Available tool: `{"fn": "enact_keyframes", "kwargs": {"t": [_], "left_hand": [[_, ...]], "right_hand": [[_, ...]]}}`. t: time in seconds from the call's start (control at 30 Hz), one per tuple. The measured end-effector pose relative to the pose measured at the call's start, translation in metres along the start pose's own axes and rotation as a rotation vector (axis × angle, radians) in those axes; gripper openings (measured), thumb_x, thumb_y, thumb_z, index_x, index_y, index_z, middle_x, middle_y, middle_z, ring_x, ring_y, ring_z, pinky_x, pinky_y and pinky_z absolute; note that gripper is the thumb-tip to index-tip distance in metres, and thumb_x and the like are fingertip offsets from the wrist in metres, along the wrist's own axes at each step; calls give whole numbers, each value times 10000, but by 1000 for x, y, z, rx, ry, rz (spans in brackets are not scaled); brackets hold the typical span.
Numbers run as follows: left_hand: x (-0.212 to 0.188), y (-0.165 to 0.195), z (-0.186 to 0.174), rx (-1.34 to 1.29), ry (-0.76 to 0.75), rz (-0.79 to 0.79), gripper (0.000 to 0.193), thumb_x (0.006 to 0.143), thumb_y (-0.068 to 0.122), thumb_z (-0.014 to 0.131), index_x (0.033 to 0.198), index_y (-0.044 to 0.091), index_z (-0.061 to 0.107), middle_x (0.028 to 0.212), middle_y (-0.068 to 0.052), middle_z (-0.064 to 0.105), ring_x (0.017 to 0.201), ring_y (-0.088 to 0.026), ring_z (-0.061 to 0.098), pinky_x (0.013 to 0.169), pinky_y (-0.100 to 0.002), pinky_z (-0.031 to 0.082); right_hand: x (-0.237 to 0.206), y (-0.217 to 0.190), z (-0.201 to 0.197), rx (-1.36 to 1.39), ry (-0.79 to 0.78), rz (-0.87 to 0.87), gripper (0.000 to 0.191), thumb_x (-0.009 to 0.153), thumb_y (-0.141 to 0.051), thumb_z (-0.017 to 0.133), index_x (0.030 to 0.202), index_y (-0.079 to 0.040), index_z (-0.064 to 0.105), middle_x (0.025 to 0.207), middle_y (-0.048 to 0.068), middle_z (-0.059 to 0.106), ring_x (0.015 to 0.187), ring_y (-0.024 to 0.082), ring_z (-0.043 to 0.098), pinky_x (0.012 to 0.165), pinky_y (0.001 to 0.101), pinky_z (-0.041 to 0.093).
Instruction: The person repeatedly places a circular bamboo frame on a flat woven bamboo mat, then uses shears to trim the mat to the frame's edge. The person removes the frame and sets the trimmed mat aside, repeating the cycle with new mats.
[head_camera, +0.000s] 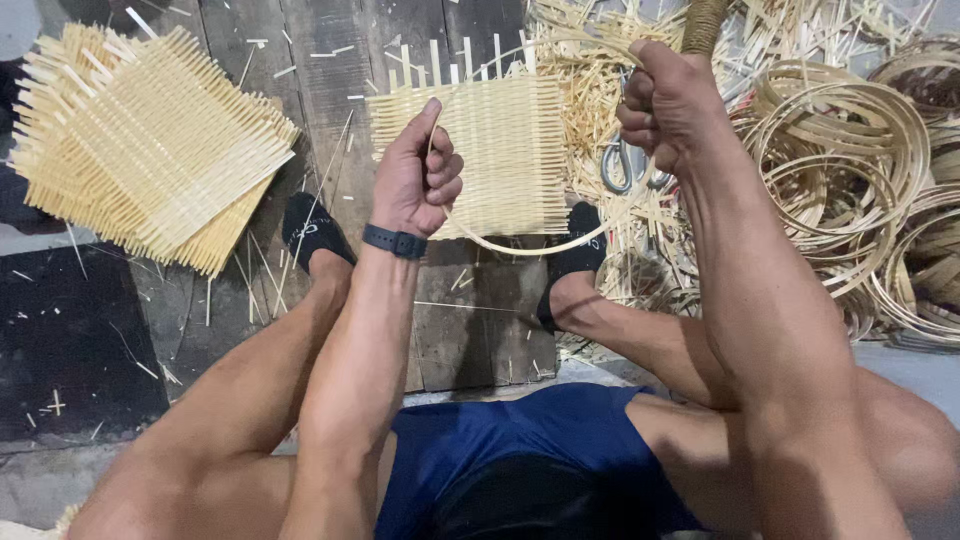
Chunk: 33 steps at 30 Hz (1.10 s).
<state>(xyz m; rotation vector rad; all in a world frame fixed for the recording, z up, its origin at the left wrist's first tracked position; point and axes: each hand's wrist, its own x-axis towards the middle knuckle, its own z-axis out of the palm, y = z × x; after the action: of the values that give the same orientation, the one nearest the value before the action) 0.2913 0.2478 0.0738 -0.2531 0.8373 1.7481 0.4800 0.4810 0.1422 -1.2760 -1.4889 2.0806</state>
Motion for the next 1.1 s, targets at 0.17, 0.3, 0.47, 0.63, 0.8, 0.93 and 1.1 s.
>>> {"fn": "enact_keyframes", "kwargs": {"t": [0.17, 0.3, 0.47, 0.63, 0.8, 0.93, 1.1], "left_hand": [[-4, 1, 2, -57, -71, 7, 398, 1011, 309, 697, 688, 86, 637, 509, 41, 472, 407, -59, 374, 331, -204, 258], [-6, 2, 4, -197, -75, 167, 375, 1007, 329, 682, 748, 61, 640, 563, 6, 513, 479, -84, 433, 397, -225, 310], [-1, 13, -2, -2, 30, 61, 304, 946, 294, 642, 792, 33, 665, 575, -6, 502, 493, -116, 452, 425, -256, 321], [8, 16, -20, 53, 63, 39, 377, 992, 291, 713, 704, 100, 565, 526, 54, 384, 414, -64, 328, 354, -228, 231], [14, 16, -42, -51, 50, 58, 347, 1000, 320, 688, 782, 61, 611, 569, 33, 393, 456, -88, 336, 386, -238, 250], [24, 13, -67, -107, 175, 218, 262, 965, 341, 686, 902, 87, 676, 600, 35, 453, 469, -73, 386, 395, -225, 288], [56, -7, -110, 465, 505, 543, 219, 901, 229, 795, 1048, 75, 746, 788, 20, 655, 593, -67, 571, 470, -233, 444]], "right_hand": [[-2, -2, -3, -97, -7, -27, 381, 1003, -241, 614, 674, -192, 429, 547, -62, 388, 445, 58, 333, 360, 263, 233], [-6, 11, -4, 140, -162, -49, 406, 1081, -390, 583, 895, -51, 705, 647, -10, 568, 543, 105, 536, 488, 262, 480], [1, 41, 4, 297, -219, -67, 377, 1047, -371, 687, 830, -66, 646, 597, -41, 426, 490, 73, 382, 430, 233, 319], [18, 53, 13, 331, -63, 32, 476, 972, -362, 698, 637, -197, 402, 519, -68, 320, 410, 58, 303, 326, 243, 226], [23, 55, 11, 96, -178, -63, 328, 1042, -340, 668, 839, -98, 582, 656, -19, 487, 532, 83, 460, 451, 234, 389], [34, 77, 17, -236, -105, -129, 254, 921, -177, 696, 1123, -22, 700, 854, 47, 722, 686, 96, 690, 571, 226, 599], [59, 133, 33, -449, 57, -169, 258, 867, -94, 771, 1102, 4, 733, 876, 92, 755, 719, 147, 719, 589, 281, 591]]}}
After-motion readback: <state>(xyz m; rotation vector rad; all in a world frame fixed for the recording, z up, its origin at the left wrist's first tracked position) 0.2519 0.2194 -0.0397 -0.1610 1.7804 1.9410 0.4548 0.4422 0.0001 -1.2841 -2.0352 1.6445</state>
